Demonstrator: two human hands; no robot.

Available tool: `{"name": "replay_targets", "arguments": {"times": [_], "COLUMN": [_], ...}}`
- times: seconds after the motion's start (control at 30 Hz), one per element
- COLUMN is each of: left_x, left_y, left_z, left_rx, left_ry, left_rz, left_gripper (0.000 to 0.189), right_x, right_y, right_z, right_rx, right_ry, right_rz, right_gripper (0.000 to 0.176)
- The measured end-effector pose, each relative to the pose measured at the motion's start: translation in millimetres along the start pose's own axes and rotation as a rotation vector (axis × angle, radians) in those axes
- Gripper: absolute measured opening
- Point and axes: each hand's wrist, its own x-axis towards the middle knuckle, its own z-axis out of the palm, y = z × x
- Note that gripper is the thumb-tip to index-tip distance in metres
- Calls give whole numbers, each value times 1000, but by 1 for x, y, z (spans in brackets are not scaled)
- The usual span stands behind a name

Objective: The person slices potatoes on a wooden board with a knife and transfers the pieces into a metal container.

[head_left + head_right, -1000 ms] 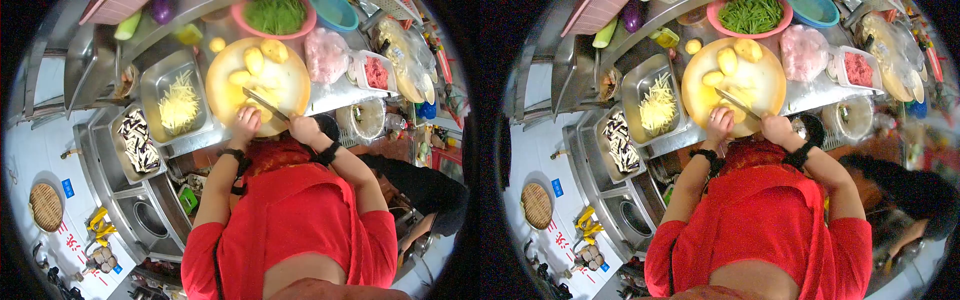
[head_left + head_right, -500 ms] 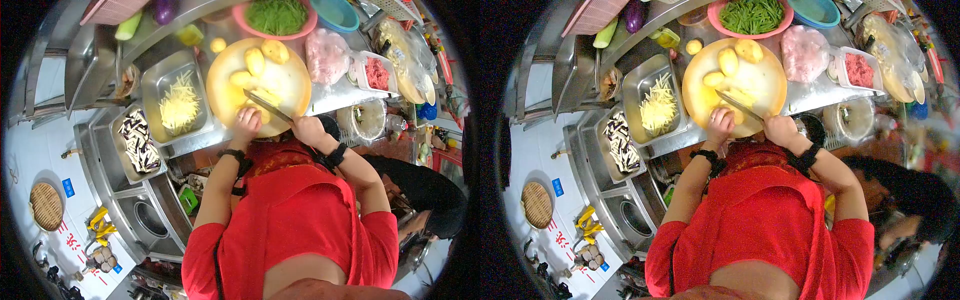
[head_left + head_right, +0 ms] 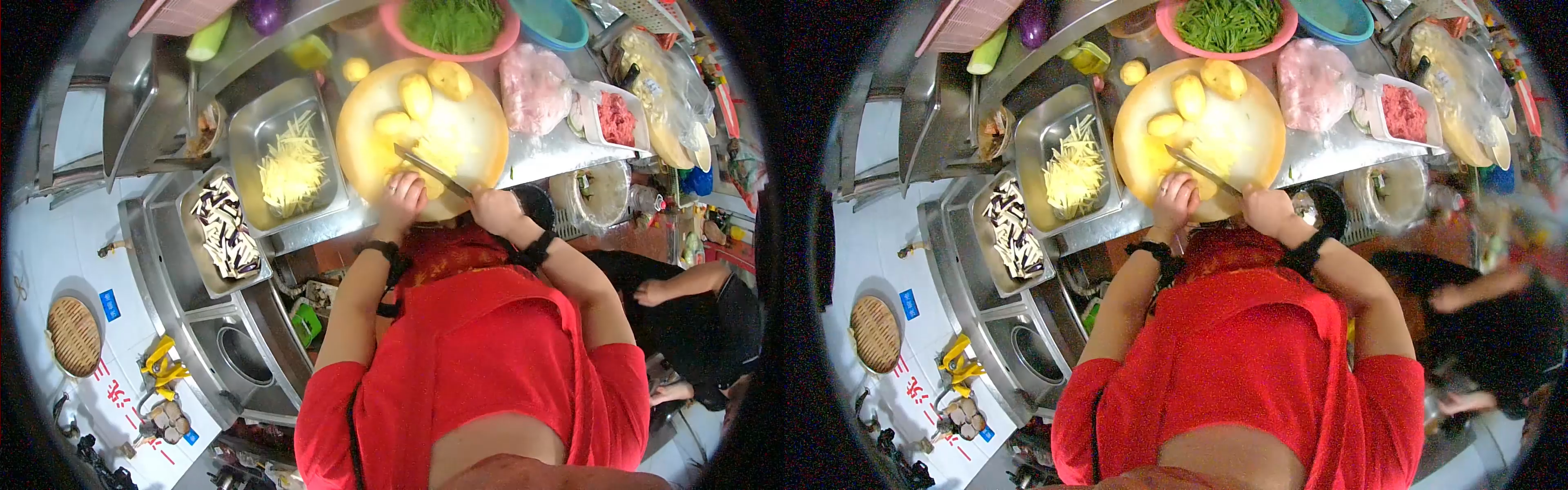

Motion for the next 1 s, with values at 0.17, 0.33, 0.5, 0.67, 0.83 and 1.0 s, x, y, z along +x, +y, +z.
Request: {"name": "replay_targets", "arguments": {"times": [0.17, 0.33, 0.5, 0.67, 0.83, 1.0], "left_x": [-7, 1, 3, -1, -3, -3], "left_y": [-2, 4, 2, 1, -1, -1], "left_z": [5, -5, 0, -1, 3, 0], "left_rx": [33, 77, 33, -6, -24, 11], "left_ry": [14, -4, 54, 34, 43, 42], "left_rz": [38, 84, 61, 25, 13, 39], "left_gripper": [19, 18, 18, 20, 21, 21], "right_x": [-5, -3, -4, -2, -6, 0], "right_y": [-2, -8, -4, -9, -8, -11], "right_z": [-24, -7, -19, -1, -21, -4], "right_rx": [24, 24, -8, 11, 11, -15], "right_ry": [-4, -4, -29, -1, 25, -11], "right_rz": [-28, 0, -24, 7, -40, 0], "right_gripper": [25, 26, 25, 24, 23, 25]}}
